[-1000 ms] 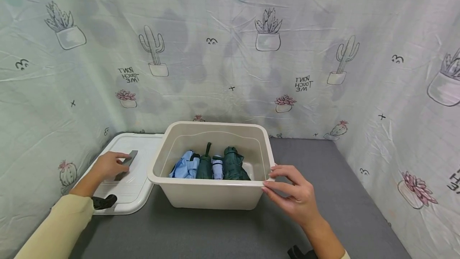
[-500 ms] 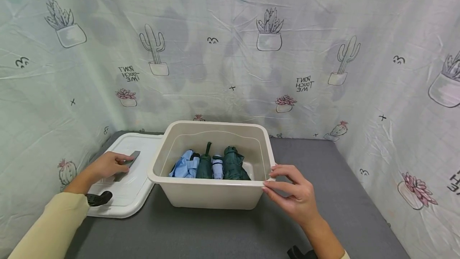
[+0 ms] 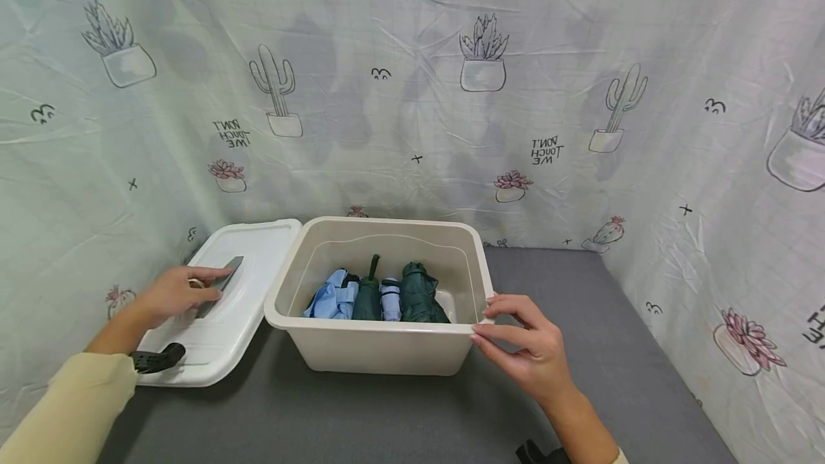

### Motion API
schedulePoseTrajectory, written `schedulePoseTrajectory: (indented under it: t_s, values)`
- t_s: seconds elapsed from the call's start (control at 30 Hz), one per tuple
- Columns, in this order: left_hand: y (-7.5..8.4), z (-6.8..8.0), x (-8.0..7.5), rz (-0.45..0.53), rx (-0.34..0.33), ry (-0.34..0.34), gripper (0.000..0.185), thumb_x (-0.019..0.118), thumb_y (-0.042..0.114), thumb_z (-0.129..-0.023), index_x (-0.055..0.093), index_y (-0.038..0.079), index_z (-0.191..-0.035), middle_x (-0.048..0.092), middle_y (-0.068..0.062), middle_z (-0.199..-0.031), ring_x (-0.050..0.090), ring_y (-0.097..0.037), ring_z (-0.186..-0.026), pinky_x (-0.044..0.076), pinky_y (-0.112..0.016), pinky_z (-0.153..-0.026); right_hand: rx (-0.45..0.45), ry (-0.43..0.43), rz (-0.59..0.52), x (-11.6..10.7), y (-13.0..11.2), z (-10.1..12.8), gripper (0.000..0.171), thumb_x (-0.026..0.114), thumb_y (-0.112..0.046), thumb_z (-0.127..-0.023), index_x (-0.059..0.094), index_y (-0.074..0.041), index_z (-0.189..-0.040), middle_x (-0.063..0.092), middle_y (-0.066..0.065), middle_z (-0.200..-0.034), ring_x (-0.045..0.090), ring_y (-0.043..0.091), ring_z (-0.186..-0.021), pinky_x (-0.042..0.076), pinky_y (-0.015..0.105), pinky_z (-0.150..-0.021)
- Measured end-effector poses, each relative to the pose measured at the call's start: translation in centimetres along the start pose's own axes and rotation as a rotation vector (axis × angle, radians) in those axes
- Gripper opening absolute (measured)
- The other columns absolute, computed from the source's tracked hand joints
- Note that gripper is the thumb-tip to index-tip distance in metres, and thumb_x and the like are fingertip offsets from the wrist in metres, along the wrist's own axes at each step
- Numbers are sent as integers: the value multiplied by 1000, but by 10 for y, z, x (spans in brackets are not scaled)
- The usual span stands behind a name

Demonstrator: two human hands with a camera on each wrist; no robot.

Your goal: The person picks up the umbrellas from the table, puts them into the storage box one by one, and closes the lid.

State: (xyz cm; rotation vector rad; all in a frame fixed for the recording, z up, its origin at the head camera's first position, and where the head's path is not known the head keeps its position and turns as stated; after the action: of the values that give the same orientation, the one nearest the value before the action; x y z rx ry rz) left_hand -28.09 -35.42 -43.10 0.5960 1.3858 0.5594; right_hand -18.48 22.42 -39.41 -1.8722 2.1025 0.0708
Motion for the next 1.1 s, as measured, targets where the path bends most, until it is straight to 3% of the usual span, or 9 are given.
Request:
schedulePoseTrajectory:
  t_s: [0.17,0.27,0.33,0.47,0.63,0.8,1.1]
  values:
    - [9,5,-7,50,59,43,56,72,18,-94,56,6,-146,61,-26,-122,55,-24,-96,54,-30,-69,0,-4,-17,0,-1,0,14,83,-8,-85,78,5,-87,66,21,-99,65,23,-114,52,25,-107]
    - [13,6,-10,66,105,72,57,74,19,-94,56,6,-146,60,-17,-98,50,-15,-85,49,-26,-63,1,-4,-24,0,-1,0,15,83,-9,-85,78,5,-86,66,20,-100,65,23,-114,52,25,-107]
    - [16,8,-13,90,141,84,57,75,18,-93,56,5,-146,51,-7,-83,44,-11,-76,44,-25,-58,4,-4,-25,1,-1,0,15,82,-9,-86,78,5,-87,66,20,-100,65,23,-114,52,25,-107]
    - [26,11,-19,146,242,103,56,76,13,-93,57,-1,-143,36,3,-72,37,-9,-65,38,-25,-51,12,-5,-23,0,-1,0,15,82,-10,-86,78,5,-87,66,20,-100,65,23,-114,52,25,-107]
    - [44,13,-24,149,348,112,53,75,9,-92,58,-3,-141,37,-1,-78,38,-11,-68,37,-26,-52,17,-4,-24,0,-1,1,14,83,-8,-85,78,5,-87,66,20,-100,65,23,-114,52,25,-107]
    - [68,14,-29,106,404,90,52,76,10,-92,61,3,-141,39,-7,-84,40,-11,-71,39,-26,-56,25,-8,-22,0,-2,2,13,84,-6,-84,78,5,-87,66,20,-100,64,22,-114,51,25,-108]
    - [116,14,-32,37,503,-28,50,78,9,-89,66,9,-138,54,-6,-91,45,-13,-69,40,-26,-57,24,0,-27,0,0,4,14,84,-7,-83,78,5,-86,66,20,-100,65,23,-113,52,26,-108]
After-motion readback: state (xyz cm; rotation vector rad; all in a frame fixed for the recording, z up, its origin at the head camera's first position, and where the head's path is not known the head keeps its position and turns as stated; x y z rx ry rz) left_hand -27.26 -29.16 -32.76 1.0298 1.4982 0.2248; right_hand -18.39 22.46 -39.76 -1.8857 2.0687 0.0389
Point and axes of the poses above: each hand's wrist, its own z-axis away from the middle knuckle, its own x-axis out of the palm, y = z × x, the point moved 1 cm from there along -z, towards the middle knuckle
